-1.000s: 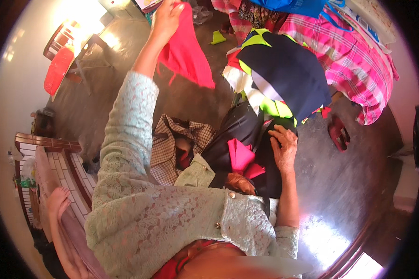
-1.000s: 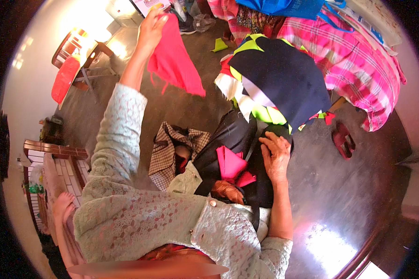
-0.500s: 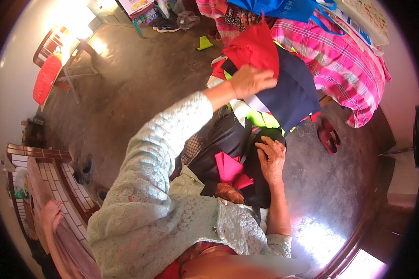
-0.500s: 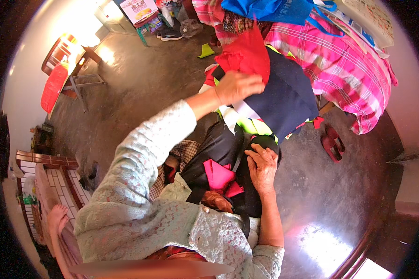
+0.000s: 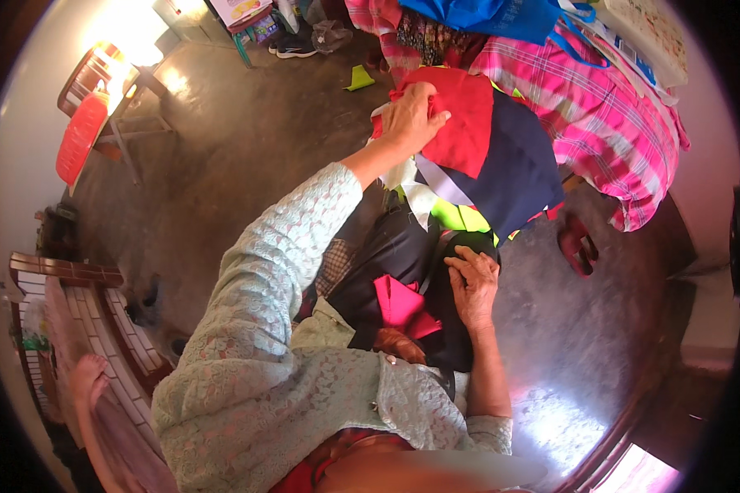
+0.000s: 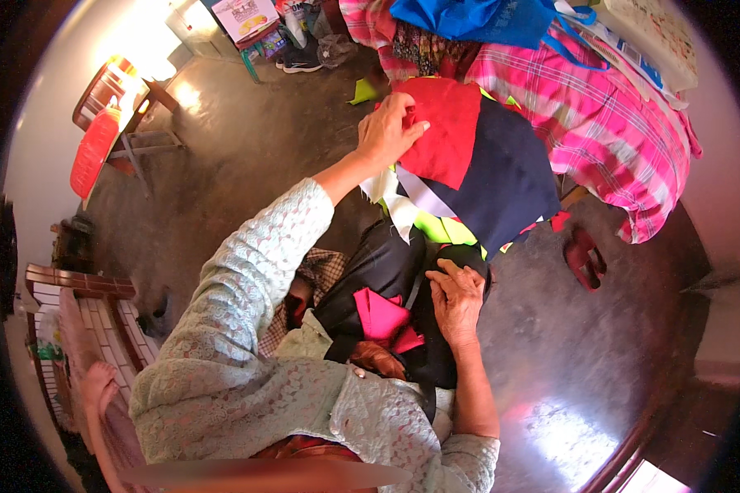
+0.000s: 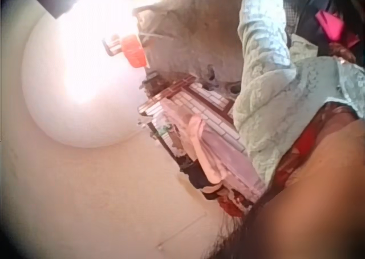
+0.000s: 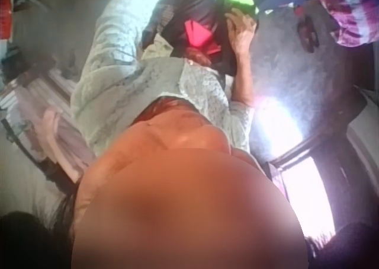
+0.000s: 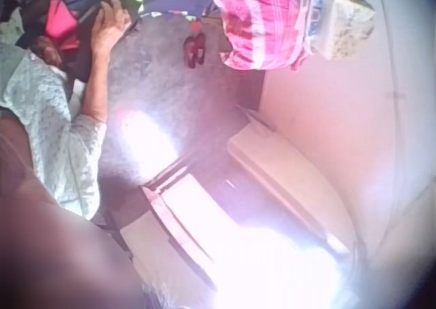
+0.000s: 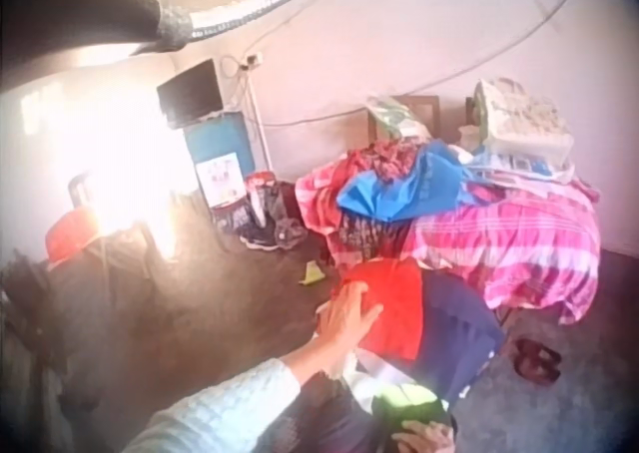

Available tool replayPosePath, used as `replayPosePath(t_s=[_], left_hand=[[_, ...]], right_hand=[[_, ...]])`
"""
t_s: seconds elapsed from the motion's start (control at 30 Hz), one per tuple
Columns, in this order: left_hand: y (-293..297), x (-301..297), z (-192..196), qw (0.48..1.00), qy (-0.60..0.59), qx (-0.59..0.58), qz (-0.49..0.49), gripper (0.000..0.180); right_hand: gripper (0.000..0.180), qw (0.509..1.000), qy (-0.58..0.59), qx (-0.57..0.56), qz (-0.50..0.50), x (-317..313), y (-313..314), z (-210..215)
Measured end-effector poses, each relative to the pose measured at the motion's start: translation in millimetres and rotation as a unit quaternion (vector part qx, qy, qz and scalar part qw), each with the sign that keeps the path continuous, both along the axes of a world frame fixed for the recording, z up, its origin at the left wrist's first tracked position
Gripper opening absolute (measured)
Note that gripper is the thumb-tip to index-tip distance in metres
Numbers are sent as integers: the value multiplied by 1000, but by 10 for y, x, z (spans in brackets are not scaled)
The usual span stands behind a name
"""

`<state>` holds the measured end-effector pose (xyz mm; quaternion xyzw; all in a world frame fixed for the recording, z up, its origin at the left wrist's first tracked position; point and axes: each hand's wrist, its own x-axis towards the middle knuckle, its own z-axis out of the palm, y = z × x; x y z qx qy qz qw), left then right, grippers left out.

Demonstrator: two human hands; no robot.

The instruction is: The person sits on the floor and sorts through a pile of colorful fabric pieces. They pick up individual pieces, fold or unfold them, and place them into a checkered bag or onto a growing stack on their lap.

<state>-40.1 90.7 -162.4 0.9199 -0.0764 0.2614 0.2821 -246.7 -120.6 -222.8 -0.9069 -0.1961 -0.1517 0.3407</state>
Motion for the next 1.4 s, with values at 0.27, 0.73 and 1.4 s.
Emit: replayPosePath(t_s=[0.27, 0.73, 1.4], left_hand=[[115, 271, -194, 983, 119, -107, 89, 46], [647, -106, -475, 967, 31, -250, 35, 30], [974, -196, -773, 956, 189, -185, 127, 33]], right_hand=[[14, 1000, -9, 5, -5, -20, 2, 19], [13, 1000, -7, 2, -5, -16, 3, -8], [14, 1000, -6, 14, -3, -13, -40, -17]])
